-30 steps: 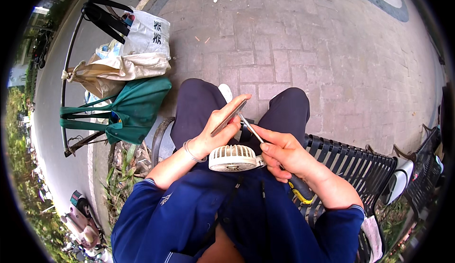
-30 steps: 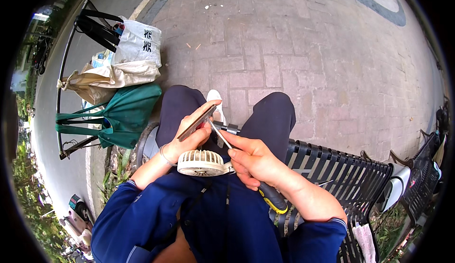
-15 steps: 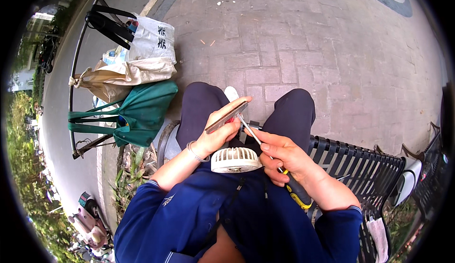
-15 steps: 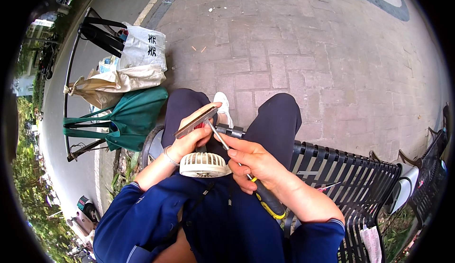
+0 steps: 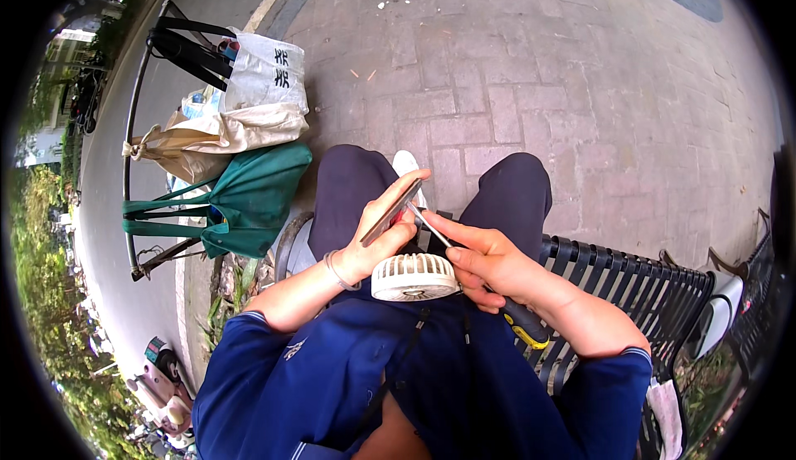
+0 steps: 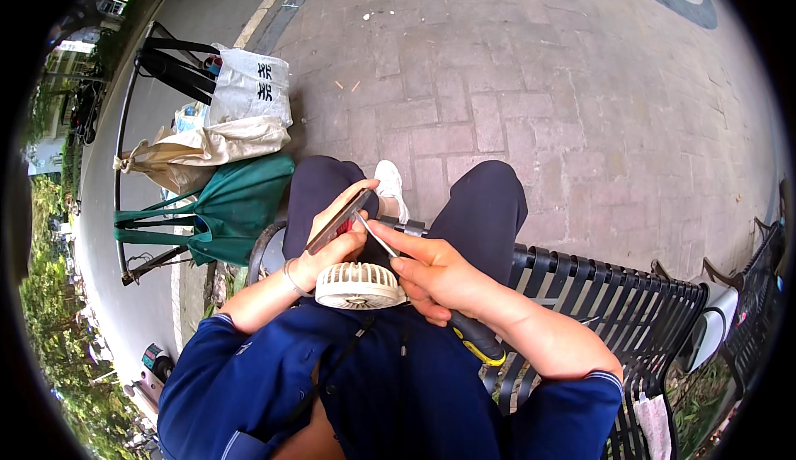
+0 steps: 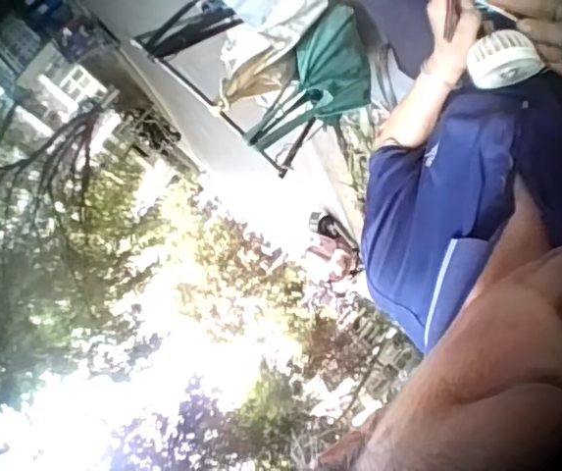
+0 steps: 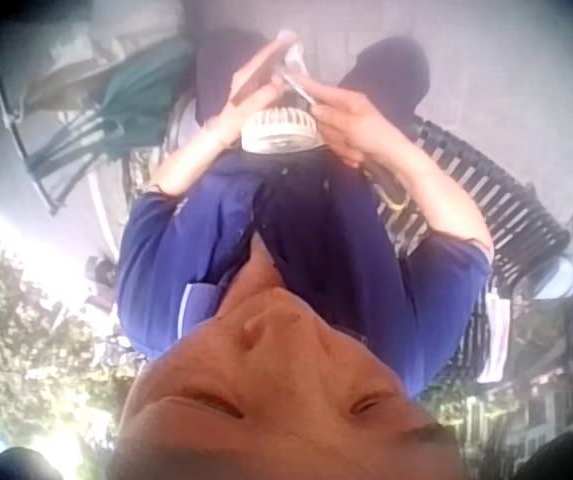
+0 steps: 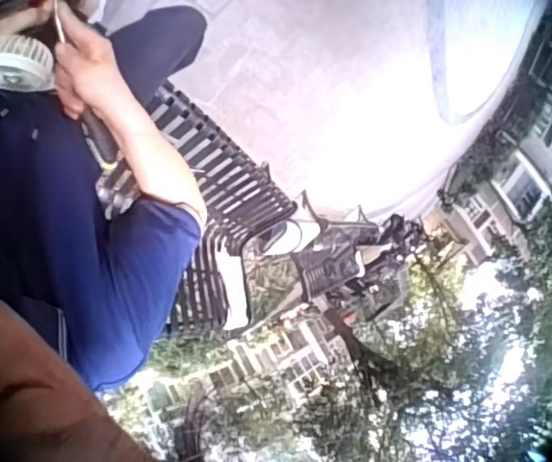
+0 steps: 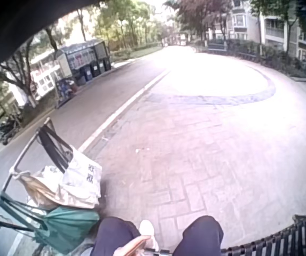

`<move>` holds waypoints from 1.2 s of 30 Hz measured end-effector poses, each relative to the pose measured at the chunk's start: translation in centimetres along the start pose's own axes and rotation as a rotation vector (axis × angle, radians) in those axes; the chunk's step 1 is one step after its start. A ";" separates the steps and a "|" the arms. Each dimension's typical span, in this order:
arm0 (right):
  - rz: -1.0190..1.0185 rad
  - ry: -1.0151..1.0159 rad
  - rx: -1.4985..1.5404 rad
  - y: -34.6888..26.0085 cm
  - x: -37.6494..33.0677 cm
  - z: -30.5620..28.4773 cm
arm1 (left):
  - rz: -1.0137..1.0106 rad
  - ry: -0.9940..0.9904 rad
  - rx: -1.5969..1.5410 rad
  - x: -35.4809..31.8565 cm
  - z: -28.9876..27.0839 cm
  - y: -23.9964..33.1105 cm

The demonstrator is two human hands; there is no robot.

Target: The person unscrews a blade from a scraper using a screwdriver, replaces it with a new blade from a bag, and then tightens the screw on a park bench.

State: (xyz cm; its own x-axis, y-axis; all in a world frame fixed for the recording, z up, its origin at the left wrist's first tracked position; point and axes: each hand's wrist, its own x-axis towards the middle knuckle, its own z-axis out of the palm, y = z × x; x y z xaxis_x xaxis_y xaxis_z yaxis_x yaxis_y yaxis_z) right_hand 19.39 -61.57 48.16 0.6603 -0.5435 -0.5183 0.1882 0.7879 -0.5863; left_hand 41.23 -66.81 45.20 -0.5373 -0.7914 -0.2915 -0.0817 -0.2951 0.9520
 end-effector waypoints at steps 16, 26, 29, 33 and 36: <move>-0.030 0.044 -0.320 -1.3 1.4 -0.6 | -0.026 0.076 -0.162 0.4 0.3 -0.1; -0.053 -0.089 0.268 1.0 0.4 -1.4 | 0.000 -0.005 -0.056 1.4 0.3 -0.4; -0.055 -0.120 0.254 1.0 0.3 -1.8 | -0.033 -0.124 -0.010 1.5 -0.4 0.1; -0.014 -0.190 0.184 0.1 -0.6 -2.5 | -0.030 -0.256 0.017 1.0 -0.7 0.4; 0.003 -0.201 0.157 0.0 -0.6 -2.4 | -0.118 -0.376 0.122 0.8 -1.3 0.8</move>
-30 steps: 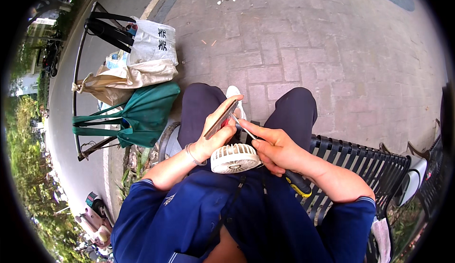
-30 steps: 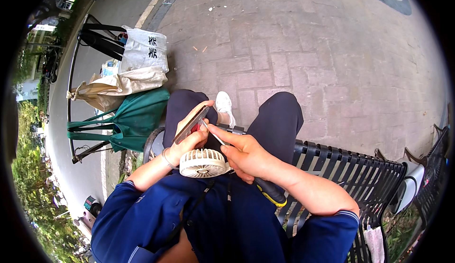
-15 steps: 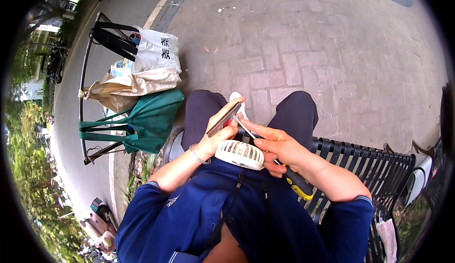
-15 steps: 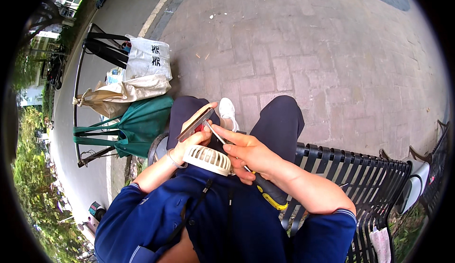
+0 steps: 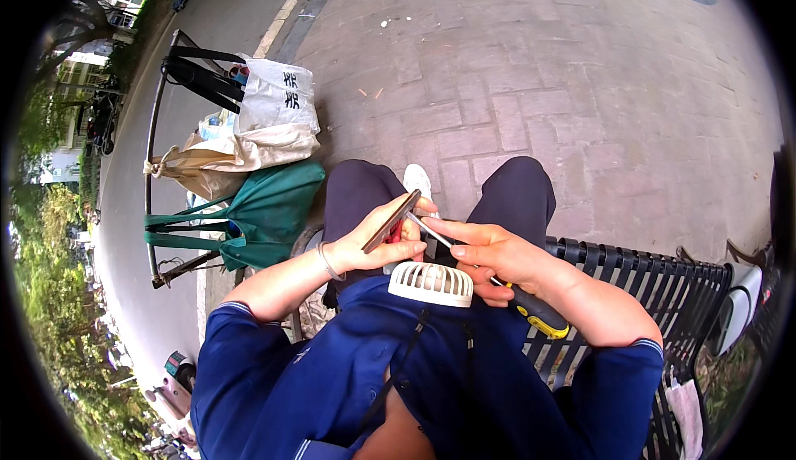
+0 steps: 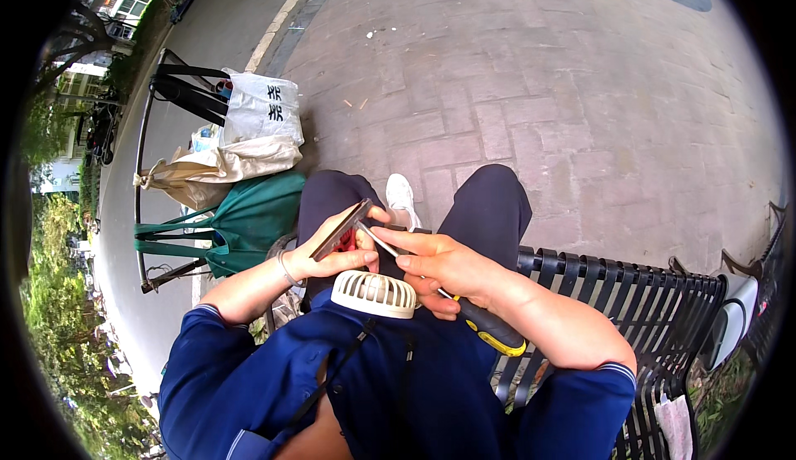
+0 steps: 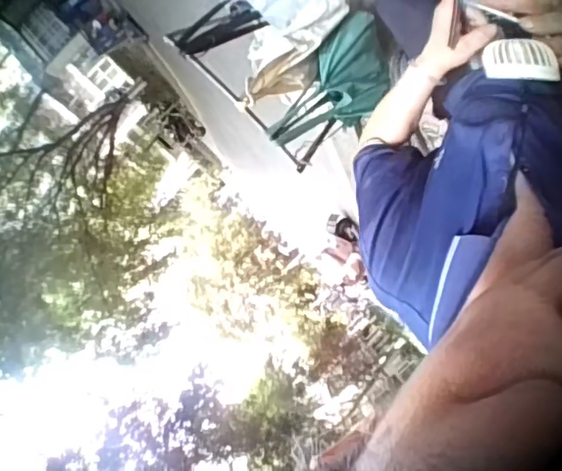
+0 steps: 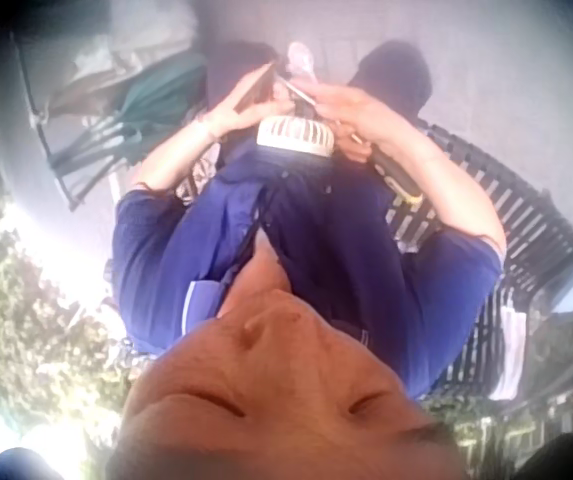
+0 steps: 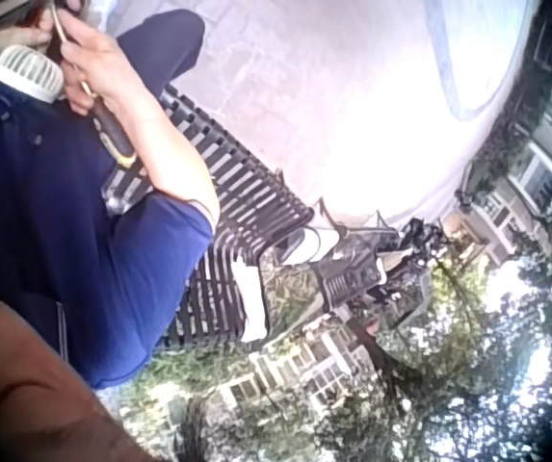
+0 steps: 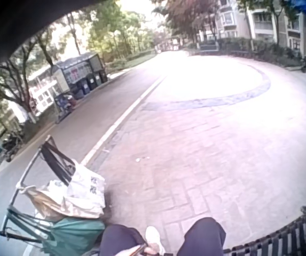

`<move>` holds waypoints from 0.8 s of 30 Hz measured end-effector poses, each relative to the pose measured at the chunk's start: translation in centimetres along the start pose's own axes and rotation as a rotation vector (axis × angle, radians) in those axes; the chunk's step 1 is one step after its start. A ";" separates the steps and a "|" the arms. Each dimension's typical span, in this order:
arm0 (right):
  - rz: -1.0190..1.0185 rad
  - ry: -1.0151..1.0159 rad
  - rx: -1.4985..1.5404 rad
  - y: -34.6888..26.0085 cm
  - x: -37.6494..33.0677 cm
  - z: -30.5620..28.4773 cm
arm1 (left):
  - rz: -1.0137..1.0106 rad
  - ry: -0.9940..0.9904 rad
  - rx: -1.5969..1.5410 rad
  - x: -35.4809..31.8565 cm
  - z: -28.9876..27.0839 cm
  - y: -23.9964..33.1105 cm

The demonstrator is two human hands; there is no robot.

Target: The person unscrews a blade from a scraper using a screwdriver, replaces it with a new blade from a bag, and then tightens the screw on a park bench.

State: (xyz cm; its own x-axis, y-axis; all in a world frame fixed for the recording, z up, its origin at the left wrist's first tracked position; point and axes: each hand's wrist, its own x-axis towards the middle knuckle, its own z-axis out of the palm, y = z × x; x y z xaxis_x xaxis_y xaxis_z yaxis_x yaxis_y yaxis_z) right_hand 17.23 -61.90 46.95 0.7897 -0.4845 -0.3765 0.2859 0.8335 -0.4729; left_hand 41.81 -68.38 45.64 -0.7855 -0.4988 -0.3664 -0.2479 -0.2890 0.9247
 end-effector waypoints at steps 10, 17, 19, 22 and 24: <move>-0.027 0.130 -0.356 -0.2 0.6 0.2 | 0.085 0.193 0.060 0.7 0.9 -1.3; -0.167 0.136 -0.602 -0.6 1.1 -0.3 | 0.047 0.238 -0.010 0.6 0.8 -1.2; -0.298 0.162 -0.728 -0.1 1.5 -0.8 | 0.044 0.258 0.008 0.6 0.8 -1.0; -0.535 0.193 -0.910 1.6 3.0 -2.1 | 0.027 0.265 0.008 0.7 0.9 -0.7; -0.450 0.207 -0.966 0.6 2.3 -1.4 | 0.011 0.273 -0.021 0.6 0.7 -0.9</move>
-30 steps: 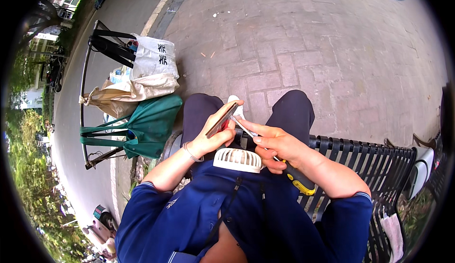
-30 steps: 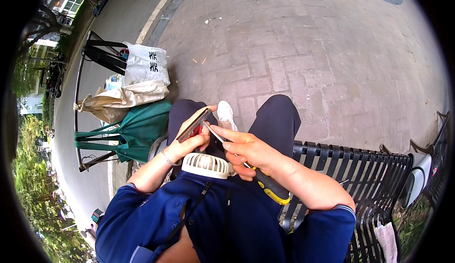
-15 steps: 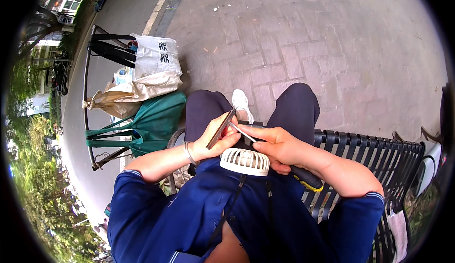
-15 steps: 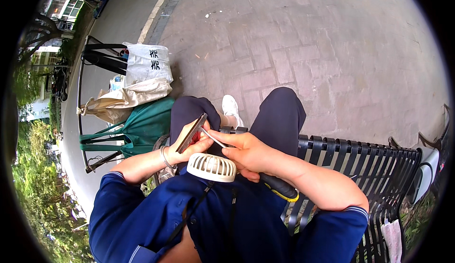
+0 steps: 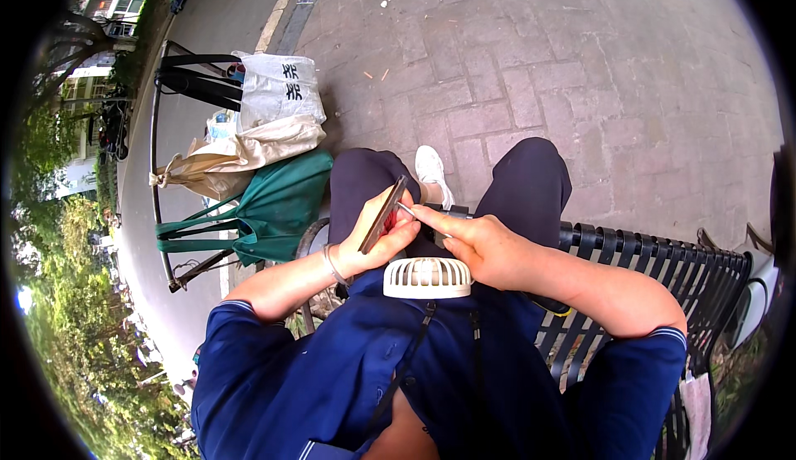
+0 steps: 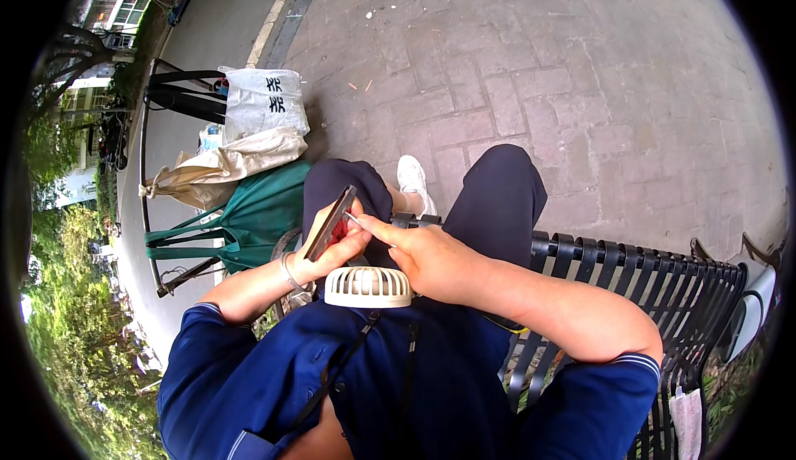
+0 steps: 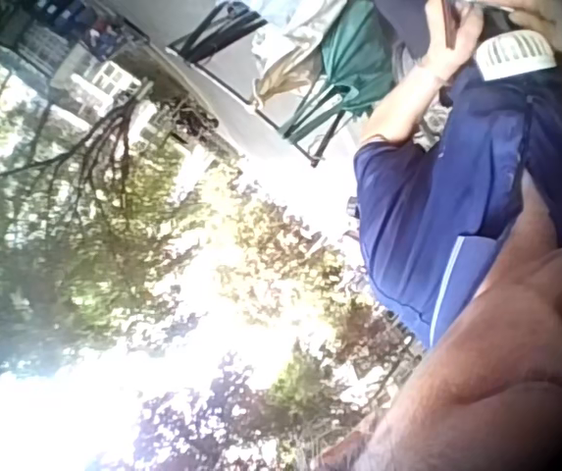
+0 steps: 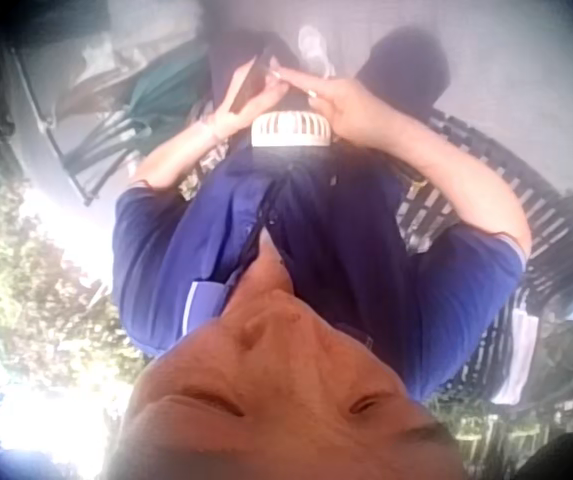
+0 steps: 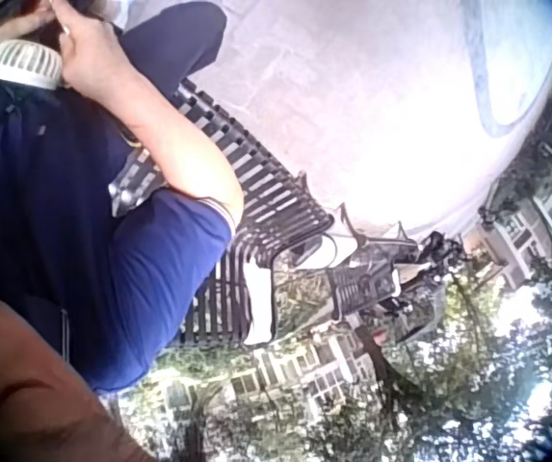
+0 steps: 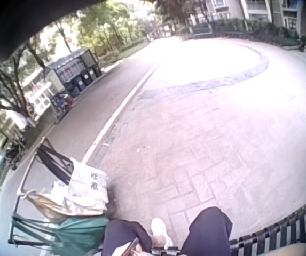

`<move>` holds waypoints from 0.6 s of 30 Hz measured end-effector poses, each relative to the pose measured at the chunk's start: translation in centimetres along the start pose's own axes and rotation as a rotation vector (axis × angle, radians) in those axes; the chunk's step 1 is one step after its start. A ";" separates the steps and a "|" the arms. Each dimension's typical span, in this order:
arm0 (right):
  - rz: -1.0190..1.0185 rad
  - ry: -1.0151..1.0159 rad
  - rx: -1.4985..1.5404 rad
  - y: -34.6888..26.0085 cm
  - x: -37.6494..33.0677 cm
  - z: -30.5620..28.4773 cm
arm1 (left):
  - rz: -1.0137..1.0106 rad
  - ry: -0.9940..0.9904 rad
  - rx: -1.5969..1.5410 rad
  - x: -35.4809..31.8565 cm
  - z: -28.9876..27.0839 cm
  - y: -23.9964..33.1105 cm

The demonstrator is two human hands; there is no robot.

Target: The person unscrews a blade from a scraper using a screwdriver, replaces it with a new blade from a bag, and then tightens the screw on a park bench.

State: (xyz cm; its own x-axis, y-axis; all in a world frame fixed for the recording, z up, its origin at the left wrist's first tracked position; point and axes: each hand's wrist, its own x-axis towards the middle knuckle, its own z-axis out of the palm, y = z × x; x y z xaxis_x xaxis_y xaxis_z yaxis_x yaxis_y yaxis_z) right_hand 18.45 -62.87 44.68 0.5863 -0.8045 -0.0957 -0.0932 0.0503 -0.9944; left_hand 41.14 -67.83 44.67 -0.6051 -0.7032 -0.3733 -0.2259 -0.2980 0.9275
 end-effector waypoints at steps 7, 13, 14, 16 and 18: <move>0.330 -0.140 0.276 -2.8 -0.2 -1.4 | 0.024 -0.022 0.031 0.5 -0.5 0.0; 0.344 -0.161 0.881 -1.4 -1.1 -0.7 | 0.025 -0.034 0.025 0.3 -0.6 0.4; 0.317 -0.172 0.913 -1.3 -1.1 -0.6 | 0.029 -0.025 0.032 0.2 -0.7 0.2; 0.299 -0.125 0.828 -1.6 -1.0 -0.2 | 0.019 -0.040 -0.031 0.1 -1.0 0.0; 0.274 -0.069 0.663 -2.3 -1.1 0.2 | 0.036 -0.046 -0.034 0.1 -0.9 0.3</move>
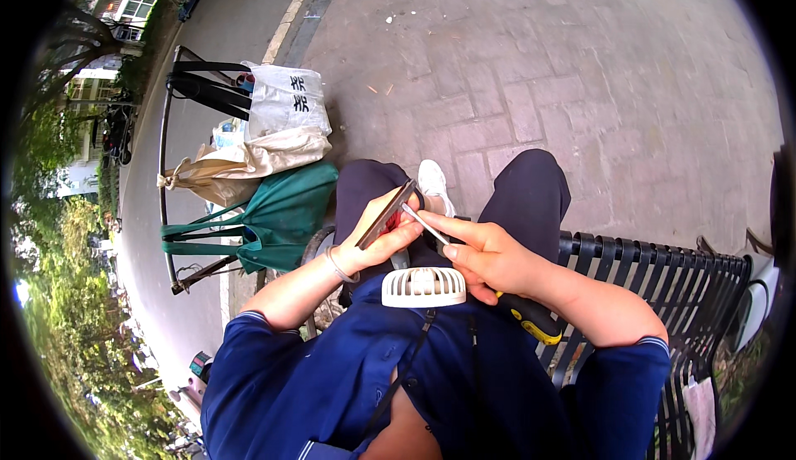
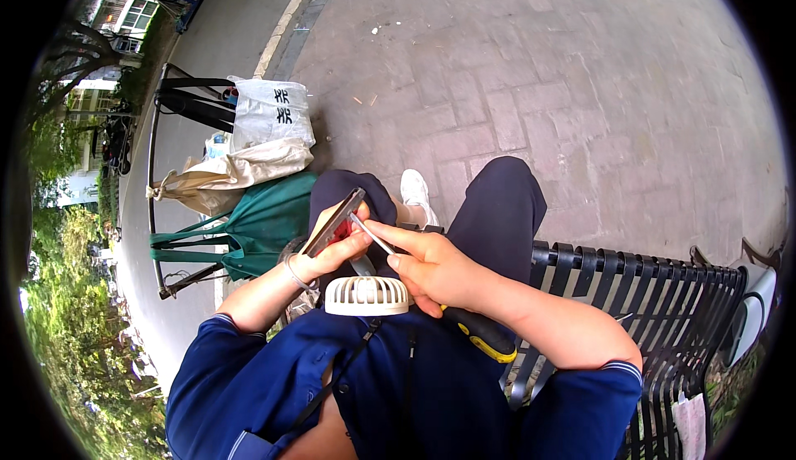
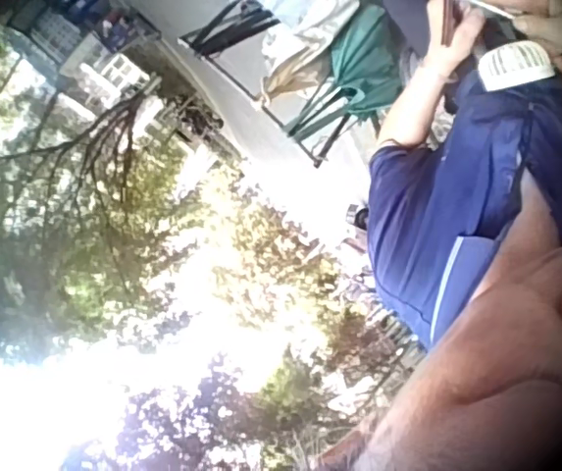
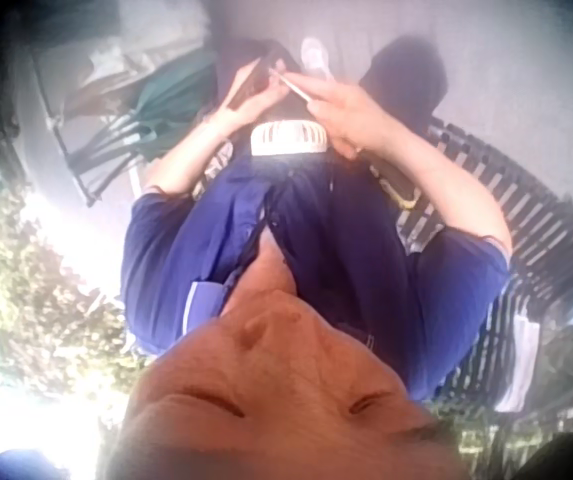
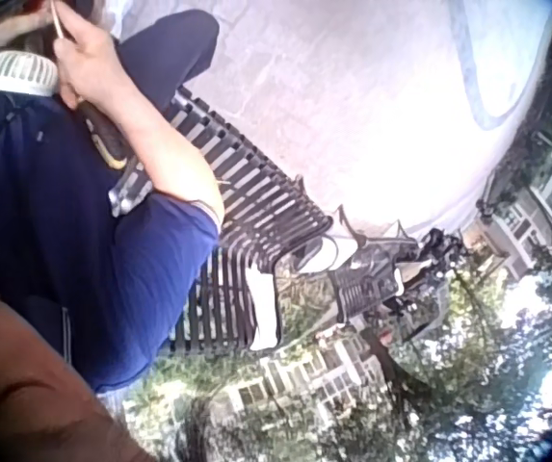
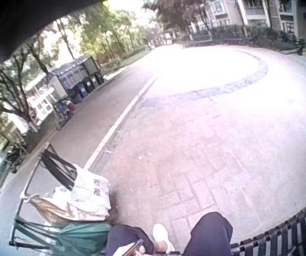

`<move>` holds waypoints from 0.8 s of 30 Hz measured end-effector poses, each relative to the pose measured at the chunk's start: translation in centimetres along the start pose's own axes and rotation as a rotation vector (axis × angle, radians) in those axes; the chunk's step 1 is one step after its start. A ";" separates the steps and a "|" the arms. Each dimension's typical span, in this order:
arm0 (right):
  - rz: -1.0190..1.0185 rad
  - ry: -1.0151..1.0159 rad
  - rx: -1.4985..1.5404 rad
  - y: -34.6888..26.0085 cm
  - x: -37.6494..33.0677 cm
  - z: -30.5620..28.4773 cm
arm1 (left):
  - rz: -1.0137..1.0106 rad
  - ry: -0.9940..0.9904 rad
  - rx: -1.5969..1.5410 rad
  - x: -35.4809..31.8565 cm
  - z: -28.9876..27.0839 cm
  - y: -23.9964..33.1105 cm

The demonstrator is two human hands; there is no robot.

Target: The person unscrews a blade from a scraper using a screwdriver, replaces it with a new blade from a bag, and then tightens the screw on a park bench.

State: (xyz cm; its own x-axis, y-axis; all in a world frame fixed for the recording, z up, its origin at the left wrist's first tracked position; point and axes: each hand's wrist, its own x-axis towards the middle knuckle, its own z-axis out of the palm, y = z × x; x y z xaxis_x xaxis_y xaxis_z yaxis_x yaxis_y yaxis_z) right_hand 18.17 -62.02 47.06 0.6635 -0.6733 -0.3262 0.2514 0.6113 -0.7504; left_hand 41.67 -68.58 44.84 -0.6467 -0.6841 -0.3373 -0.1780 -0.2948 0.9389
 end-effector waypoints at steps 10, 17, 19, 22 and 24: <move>-0.062 0.107 -0.220 -0.2 -1.0 0.7 | 0.010 -0.015 0.086 0.2 0.8 0.8; -0.074 0.092 -0.246 -0.2 -1.4 0.7 | 0.014 0.002 0.080 0.2 1.2 1.1; -0.080 0.088 -0.259 -0.3 -1.4 0.6 | 0.007 0.001 0.073 0.2 1.2 1.1; -0.034 0.080 -0.236 -0.2 -1.3 0.6 | -0.018 -0.003 0.061 0.1 1.0 0.8; -0.042 0.086 -0.232 -0.4 -1.2 0.7 | -0.021 -0.013 0.053 0.2 0.9 0.5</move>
State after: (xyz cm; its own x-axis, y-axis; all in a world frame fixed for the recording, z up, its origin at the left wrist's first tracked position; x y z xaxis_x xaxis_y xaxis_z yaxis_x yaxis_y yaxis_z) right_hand 17.77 -61.15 48.15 0.5912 -0.7349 -0.3324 0.1023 0.4771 -0.8729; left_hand 40.84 -68.28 45.32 -0.6519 -0.6695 -0.3561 -0.2300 -0.2729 0.9341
